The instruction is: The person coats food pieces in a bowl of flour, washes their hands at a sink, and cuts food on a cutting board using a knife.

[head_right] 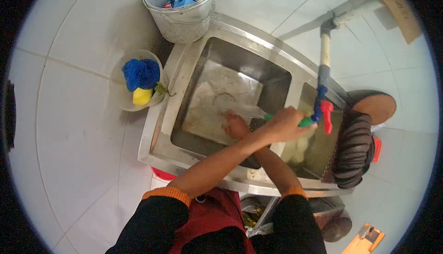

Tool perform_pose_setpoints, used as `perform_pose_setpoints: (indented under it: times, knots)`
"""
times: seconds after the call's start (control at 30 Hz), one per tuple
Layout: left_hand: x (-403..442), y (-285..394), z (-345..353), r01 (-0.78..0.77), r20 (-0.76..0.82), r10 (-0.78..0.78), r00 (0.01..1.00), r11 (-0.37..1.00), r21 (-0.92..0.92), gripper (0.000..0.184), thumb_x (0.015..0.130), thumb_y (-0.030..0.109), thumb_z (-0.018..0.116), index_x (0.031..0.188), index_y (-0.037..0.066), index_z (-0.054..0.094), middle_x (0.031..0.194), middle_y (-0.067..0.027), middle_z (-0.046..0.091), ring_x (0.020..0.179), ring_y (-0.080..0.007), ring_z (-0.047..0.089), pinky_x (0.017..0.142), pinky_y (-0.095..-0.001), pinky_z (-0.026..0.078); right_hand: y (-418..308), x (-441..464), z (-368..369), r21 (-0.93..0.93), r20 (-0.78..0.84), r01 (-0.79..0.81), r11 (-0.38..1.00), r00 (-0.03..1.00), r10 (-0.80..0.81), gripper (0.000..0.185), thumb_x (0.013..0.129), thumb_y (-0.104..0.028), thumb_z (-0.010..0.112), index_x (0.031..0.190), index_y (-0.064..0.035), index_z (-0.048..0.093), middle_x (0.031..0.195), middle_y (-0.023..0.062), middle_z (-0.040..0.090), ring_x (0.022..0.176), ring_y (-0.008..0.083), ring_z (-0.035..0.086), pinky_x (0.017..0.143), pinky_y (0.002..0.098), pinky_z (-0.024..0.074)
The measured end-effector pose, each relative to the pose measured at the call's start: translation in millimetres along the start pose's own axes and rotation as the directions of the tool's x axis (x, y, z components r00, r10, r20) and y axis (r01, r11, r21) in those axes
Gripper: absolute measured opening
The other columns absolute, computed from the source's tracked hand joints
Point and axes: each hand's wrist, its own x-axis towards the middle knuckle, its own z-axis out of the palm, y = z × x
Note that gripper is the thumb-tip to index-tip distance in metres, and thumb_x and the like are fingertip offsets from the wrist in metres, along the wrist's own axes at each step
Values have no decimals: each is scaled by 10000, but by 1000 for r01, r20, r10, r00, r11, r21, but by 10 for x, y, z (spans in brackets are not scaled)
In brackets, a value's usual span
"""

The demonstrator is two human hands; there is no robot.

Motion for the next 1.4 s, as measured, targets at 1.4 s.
perform_pose_setpoints:
  times: [1.4]
  knots:
    - [-219, -172, -243, -81, 138, 102, 985, 985, -149, 297, 875, 272, 556, 941, -6, 476, 753, -214, 574, 747, -415, 583, 650, -506, 429, 576, 652, 894, -394, -67, -121, 911, 992, 103, 480, 933, -216, 432, 1376, -50, 354, 1485, 92, 243, 1374, 252, 209, 1115, 435, 171]
